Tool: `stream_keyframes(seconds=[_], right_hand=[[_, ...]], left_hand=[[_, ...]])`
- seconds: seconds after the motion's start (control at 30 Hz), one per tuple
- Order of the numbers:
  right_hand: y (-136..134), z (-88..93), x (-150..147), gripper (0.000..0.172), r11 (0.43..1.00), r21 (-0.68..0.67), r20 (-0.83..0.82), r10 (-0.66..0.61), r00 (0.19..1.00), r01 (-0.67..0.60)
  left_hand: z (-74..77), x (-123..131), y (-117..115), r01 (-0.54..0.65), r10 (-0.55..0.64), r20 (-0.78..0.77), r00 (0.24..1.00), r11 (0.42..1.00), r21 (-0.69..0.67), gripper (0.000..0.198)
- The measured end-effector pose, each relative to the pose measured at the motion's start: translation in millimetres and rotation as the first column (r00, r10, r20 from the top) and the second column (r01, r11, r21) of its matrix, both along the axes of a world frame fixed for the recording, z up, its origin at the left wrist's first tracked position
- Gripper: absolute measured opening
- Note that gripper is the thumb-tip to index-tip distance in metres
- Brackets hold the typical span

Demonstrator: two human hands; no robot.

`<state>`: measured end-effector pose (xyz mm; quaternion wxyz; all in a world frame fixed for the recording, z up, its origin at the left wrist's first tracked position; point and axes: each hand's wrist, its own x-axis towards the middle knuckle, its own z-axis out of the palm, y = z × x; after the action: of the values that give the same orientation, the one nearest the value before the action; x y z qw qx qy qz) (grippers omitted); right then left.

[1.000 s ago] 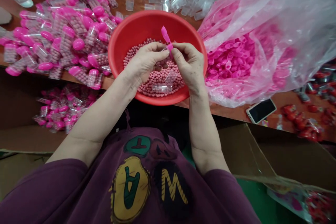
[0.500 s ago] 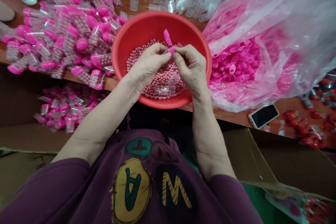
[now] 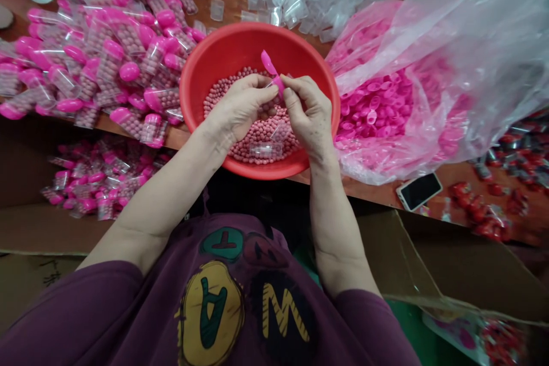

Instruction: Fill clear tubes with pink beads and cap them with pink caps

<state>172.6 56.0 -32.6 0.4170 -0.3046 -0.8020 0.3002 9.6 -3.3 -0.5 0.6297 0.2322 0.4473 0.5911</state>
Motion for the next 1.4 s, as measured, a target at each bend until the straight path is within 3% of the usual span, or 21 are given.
stream_keyframes(seconds=[0.2,0.4,0.73,0.93,1.2,1.4], right_hand=[[-7,1.8,-3,0.044,0.992,0.09,-0.007,-0.091,0.996,0.091],[-2,-10.6,-11,0.07,0.995,0.104,0.196,-0.032,0.98,0.012],[-9,-14.9,-13,0.049,0.992,0.078,0.238,-0.114,0.964,0.098],[-12,-9.8,-12,0.043,0.996,0.042,0.263,-0.088,0.961,0.08],[-20,-2.2,-12,0.07,0.986,0.089,0.315,-0.16,0.936,0.138],[-17,-6.6,-10,0.063,0.994,0.04,0.295,-0.111,0.949,0.104]], left_hand=[[-1.5,-2,1,-0.008,0.006,0.04,0.999,0.999,0.052,0.016],[-2.1,-5,3,-0.081,0.081,-0.013,0.997,0.996,0.028,0.016],[-4.9,-3,2,0.053,-0.052,-0.048,0.998,0.998,0.039,0.013],[-3.4,-5,1,0.068,-0.068,-0.037,0.997,0.998,0.004,0.018],[2.3,-2,-3,0.034,-0.034,-0.1,0.994,0.999,0.004,0.017],[-1.4,0,-4,0.084,-0.082,-0.132,0.988,0.996,0.015,0.022]])
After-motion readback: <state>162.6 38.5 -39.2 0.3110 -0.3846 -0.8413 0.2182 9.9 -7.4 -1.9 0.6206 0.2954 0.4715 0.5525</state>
